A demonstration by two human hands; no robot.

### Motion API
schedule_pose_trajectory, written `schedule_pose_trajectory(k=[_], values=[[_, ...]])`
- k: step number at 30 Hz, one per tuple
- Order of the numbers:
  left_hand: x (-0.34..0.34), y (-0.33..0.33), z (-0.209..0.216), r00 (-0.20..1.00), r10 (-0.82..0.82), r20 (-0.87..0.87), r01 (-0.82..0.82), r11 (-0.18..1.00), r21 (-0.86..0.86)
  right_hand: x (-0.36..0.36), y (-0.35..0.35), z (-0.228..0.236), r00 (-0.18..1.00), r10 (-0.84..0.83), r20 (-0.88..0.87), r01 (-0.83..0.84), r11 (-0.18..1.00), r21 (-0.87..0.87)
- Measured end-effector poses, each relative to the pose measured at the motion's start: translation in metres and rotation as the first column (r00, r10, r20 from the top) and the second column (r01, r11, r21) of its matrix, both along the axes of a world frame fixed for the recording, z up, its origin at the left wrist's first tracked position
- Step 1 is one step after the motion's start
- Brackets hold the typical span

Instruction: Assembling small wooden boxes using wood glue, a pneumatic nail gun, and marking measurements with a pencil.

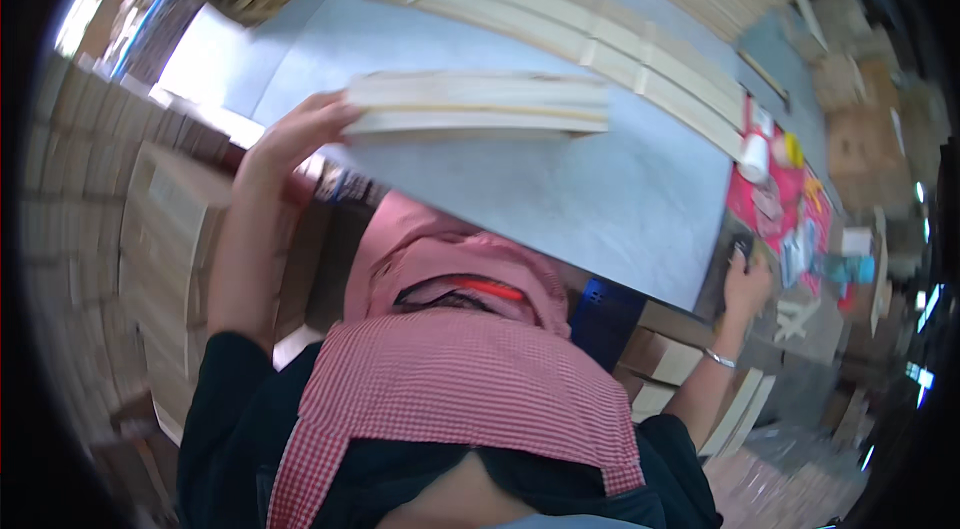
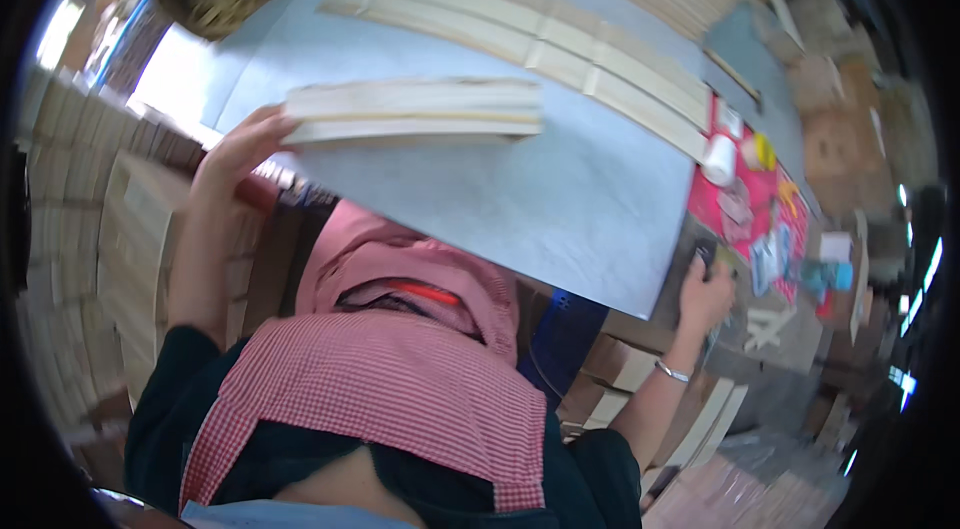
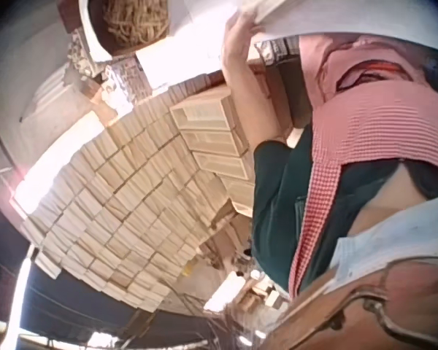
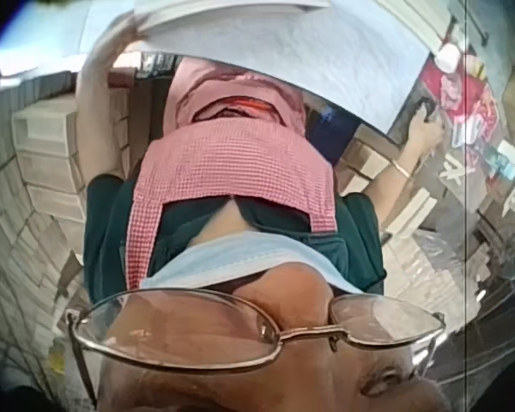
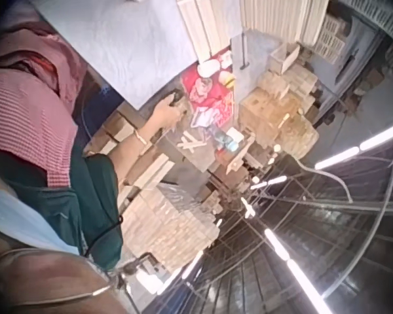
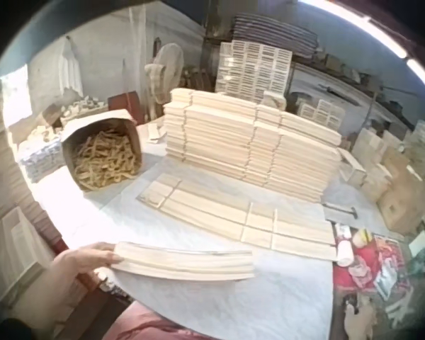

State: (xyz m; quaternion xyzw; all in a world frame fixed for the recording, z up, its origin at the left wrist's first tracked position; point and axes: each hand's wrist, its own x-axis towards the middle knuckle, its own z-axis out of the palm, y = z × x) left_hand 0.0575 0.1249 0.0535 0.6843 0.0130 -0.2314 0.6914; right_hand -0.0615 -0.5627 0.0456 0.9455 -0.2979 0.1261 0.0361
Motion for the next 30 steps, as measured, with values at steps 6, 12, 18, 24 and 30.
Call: schedule_pose_trajectory(k=[6,12,18,24,30], values=[[0.016,0.045,0.004,0.986,0.11,-0.128,-0.119,0.991,-0.065,0.017,0.016,0.035,1.0,-0.02,-0.005,0.02,0.962,0.273],[0.029,0.023,0.011,0.95,0.28,0.139,-0.312,0.864,0.396,0.087,-0.021,0.046,0.99,0.06,0.129,-0.098,0.946,0.309],[0.015,0.003,0.001,0.884,0.464,0.061,-0.462,0.845,0.271,0.215,-0.136,0.021,0.968,-0.014,0.251,-0.012,0.995,0.102],[0.0,-0.005,0.0,0.78,0.626,-0.024,-0.617,0.774,0.142,0.292,-0.165,0.016,0.969,-0.246,-0.004,0.241,0.946,0.217],[-0.018,-0.003,-0.014,0.726,0.687,-0.041,-0.683,0.726,0.079,0.312,-0.195,-0.001,0.975,-0.185,-0.119,0.213,0.933,0.29]])
